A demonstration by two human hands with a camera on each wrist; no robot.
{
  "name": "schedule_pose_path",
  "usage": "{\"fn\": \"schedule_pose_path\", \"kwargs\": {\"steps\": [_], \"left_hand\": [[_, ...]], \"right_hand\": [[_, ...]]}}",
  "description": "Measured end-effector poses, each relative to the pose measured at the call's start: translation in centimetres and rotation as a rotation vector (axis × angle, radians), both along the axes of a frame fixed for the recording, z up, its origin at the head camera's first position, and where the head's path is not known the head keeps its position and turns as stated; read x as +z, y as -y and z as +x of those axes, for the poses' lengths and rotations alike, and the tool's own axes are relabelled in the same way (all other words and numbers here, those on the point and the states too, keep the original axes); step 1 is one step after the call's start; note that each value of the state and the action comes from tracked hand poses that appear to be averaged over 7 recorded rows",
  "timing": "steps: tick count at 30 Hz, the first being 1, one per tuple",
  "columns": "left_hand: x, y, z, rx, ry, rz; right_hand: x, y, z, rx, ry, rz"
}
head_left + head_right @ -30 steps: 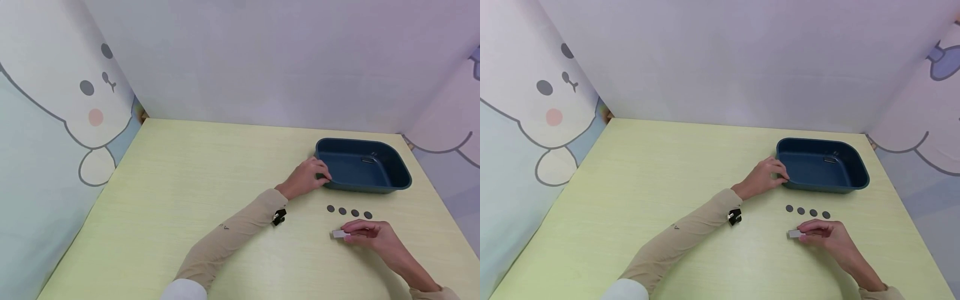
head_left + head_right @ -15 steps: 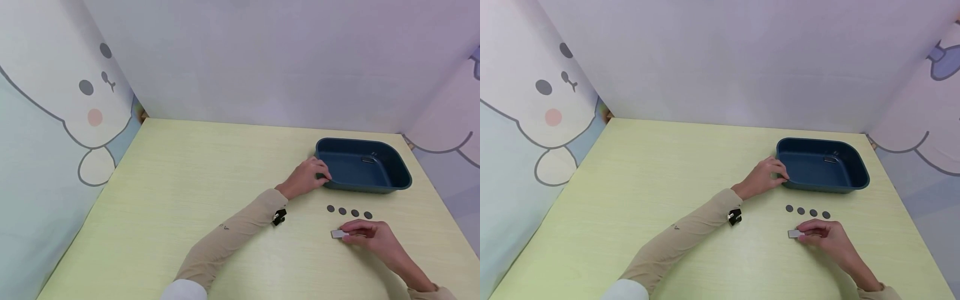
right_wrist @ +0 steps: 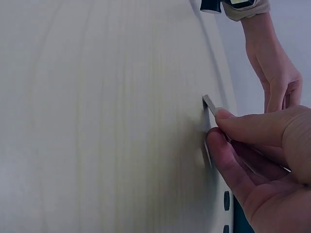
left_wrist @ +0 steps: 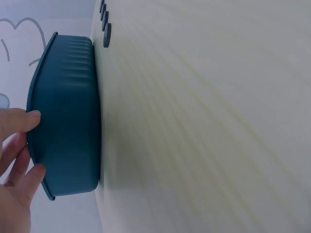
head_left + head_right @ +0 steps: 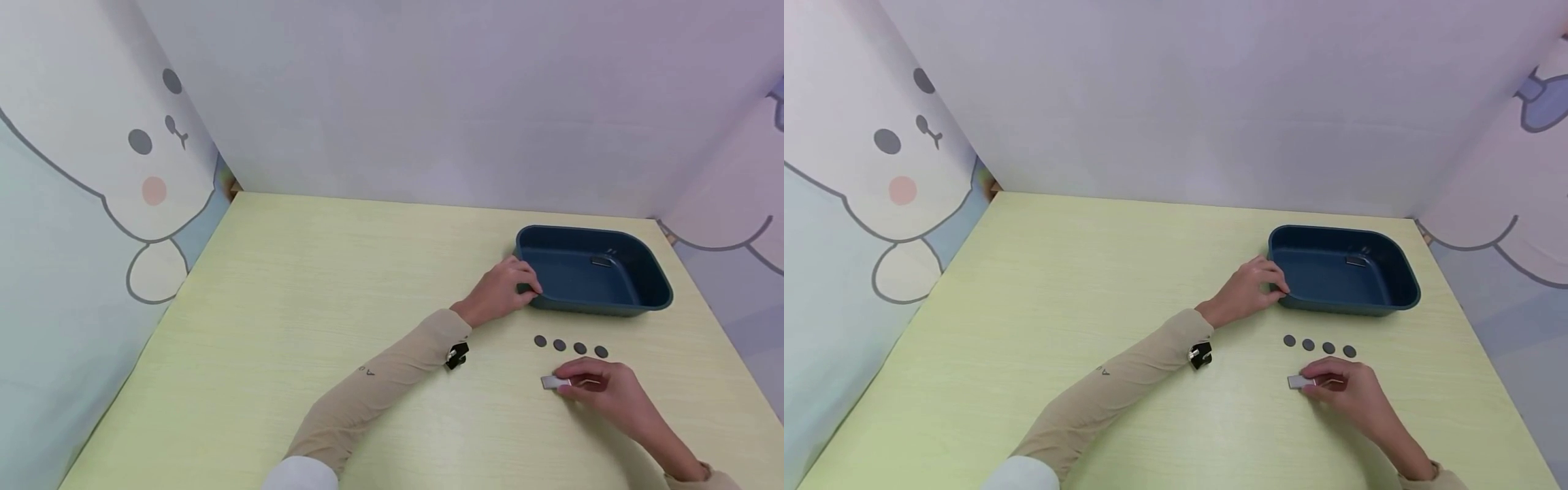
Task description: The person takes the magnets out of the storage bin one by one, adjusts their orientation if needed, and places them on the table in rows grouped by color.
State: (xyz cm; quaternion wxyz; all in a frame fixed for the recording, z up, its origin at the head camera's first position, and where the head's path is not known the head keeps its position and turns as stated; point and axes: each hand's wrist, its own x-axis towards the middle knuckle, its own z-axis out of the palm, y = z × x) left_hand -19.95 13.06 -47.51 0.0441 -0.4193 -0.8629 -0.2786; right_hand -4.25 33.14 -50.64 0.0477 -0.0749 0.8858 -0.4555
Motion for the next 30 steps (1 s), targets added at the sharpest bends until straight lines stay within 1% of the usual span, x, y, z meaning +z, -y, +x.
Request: {"fn": "schedule_pose_path", "kwargs": {"steps": [6,14,18,23,30], "left_hand": [[0.0,0.0,0.0,0.001,0.009,0.006],[0.0,0.0,0.0,0.006,0.021,0.002],[0.1,-0.1,0.0,0.007,0.024,-0.001],[0.1,0.0,0.0,0.006,0.018,-0.008],[0.1,0.0,0.1,0.005,0.021,-0.015]], "right_hand": [[-0.1,0.4,0.2,0.022,-0.083,0.045],[-0.5,0.8,0.2,0.075,-0.256,0.129],[-0.6,0.8,0.2,0.094,-0.32,0.152],[-0.4,0.9,0.2,0.111,-0.346,0.17],[-0.3,1.2,0.4,0.117,-0.365,0.161]]}}
